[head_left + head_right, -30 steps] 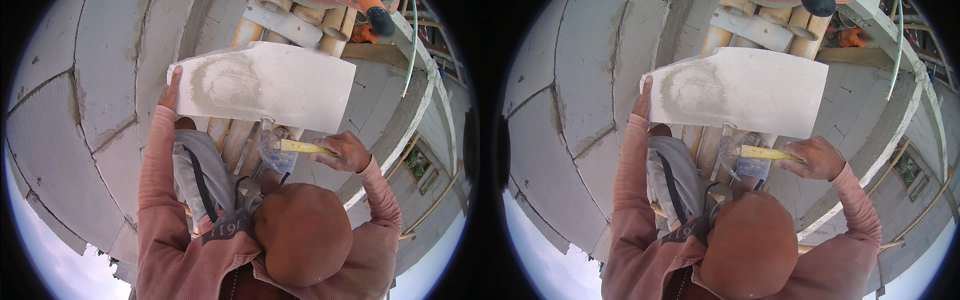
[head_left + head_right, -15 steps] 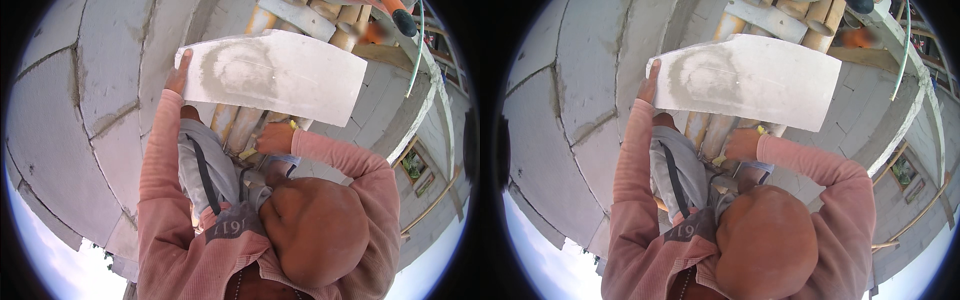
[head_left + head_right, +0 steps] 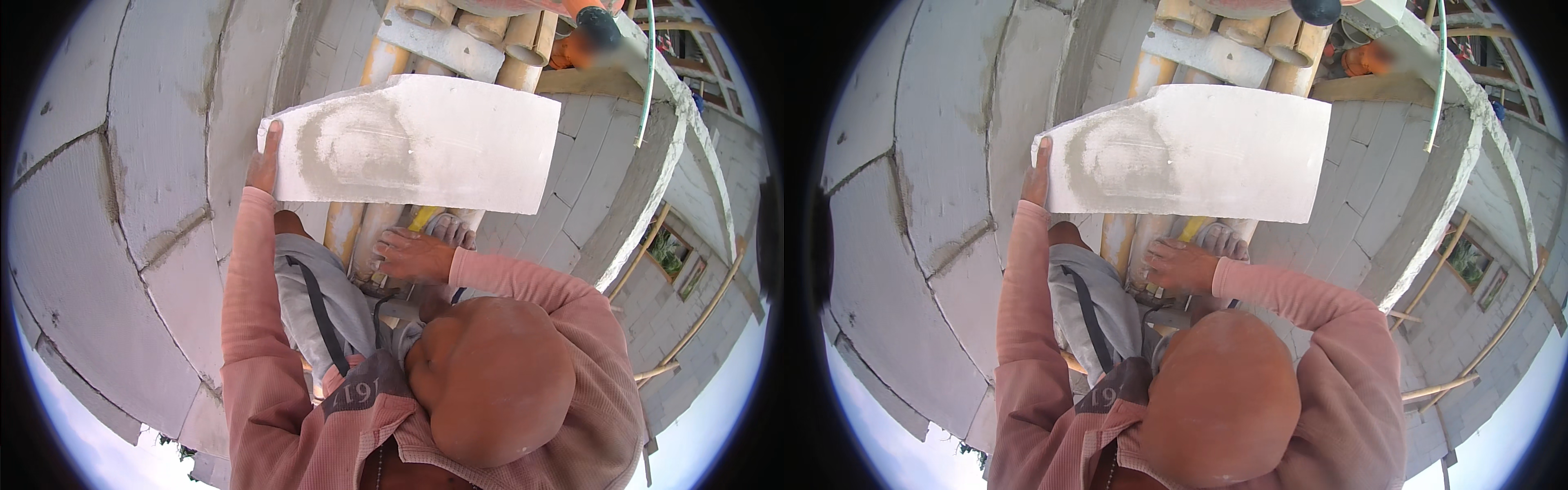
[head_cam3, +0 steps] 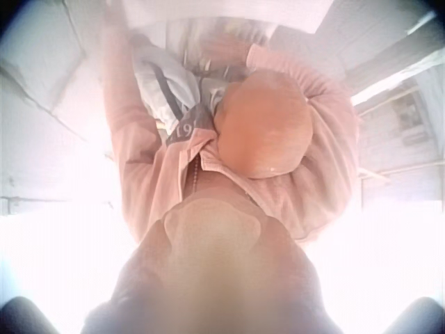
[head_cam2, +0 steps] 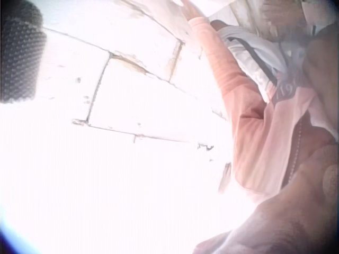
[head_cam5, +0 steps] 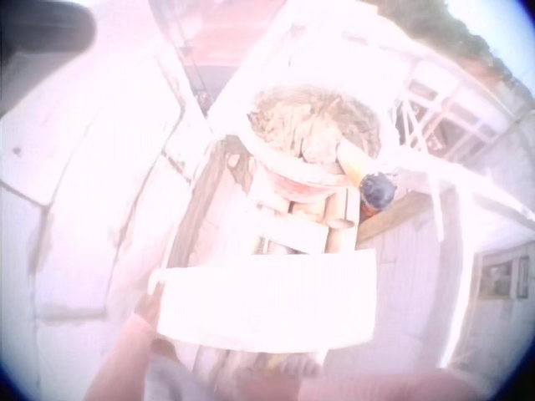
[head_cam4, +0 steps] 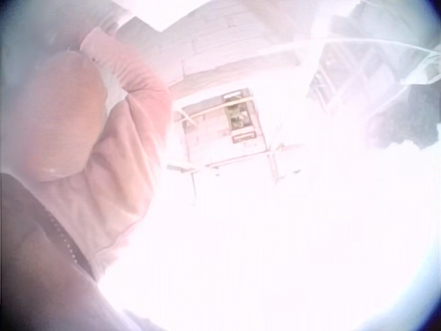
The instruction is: The person holds a lightweight concrete brick on a bamboo scaffold, marks it with a pencil, and saws through it by hand using a hand saw.
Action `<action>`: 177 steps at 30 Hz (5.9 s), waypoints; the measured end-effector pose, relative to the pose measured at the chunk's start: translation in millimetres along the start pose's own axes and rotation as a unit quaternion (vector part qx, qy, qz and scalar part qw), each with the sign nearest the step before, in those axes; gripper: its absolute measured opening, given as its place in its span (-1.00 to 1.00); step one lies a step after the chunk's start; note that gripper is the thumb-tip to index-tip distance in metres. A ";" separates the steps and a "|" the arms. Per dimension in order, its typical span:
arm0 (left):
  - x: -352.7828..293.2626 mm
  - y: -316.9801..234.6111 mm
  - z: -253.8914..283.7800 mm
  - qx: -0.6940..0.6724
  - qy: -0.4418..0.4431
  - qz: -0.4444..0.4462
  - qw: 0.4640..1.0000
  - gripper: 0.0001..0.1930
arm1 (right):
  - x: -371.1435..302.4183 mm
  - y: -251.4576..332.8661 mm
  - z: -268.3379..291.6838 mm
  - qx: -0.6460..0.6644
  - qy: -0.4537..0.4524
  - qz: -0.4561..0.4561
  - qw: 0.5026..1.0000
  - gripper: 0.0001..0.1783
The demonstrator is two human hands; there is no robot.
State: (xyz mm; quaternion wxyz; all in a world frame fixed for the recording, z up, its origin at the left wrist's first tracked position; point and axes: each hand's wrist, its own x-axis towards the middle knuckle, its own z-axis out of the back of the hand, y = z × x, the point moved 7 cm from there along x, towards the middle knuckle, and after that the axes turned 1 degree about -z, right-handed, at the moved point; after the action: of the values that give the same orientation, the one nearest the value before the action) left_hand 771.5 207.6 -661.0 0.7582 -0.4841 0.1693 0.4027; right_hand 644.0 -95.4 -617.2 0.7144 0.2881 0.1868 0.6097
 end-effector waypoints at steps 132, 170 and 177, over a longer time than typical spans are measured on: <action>-676.0 54.4 303.3 -0.811 -0.269 0.115 0.507 -0.07 | 323.0 611.7 337.6 0.028 0.256 0.089 0.962 -0.18; -648.1 187.9 458.7 -0.763 -0.461 0.053 0.450 -0.38 | 445.9 725.5 199.3 0.040 0.253 0.211 0.943 -0.20; -641.0 197.7 475.0 -0.764 -0.448 0.051 0.461 -0.35 | 457.0 726.8 177.5 0.026 0.223 0.199 0.954 -0.26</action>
State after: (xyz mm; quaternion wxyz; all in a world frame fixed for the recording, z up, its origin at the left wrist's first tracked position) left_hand 158.8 375.7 -139.5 0.0348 -0.6138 -0.5444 0.5707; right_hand 284.2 385.1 21.8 0.5115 0.1947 0.2957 0.7829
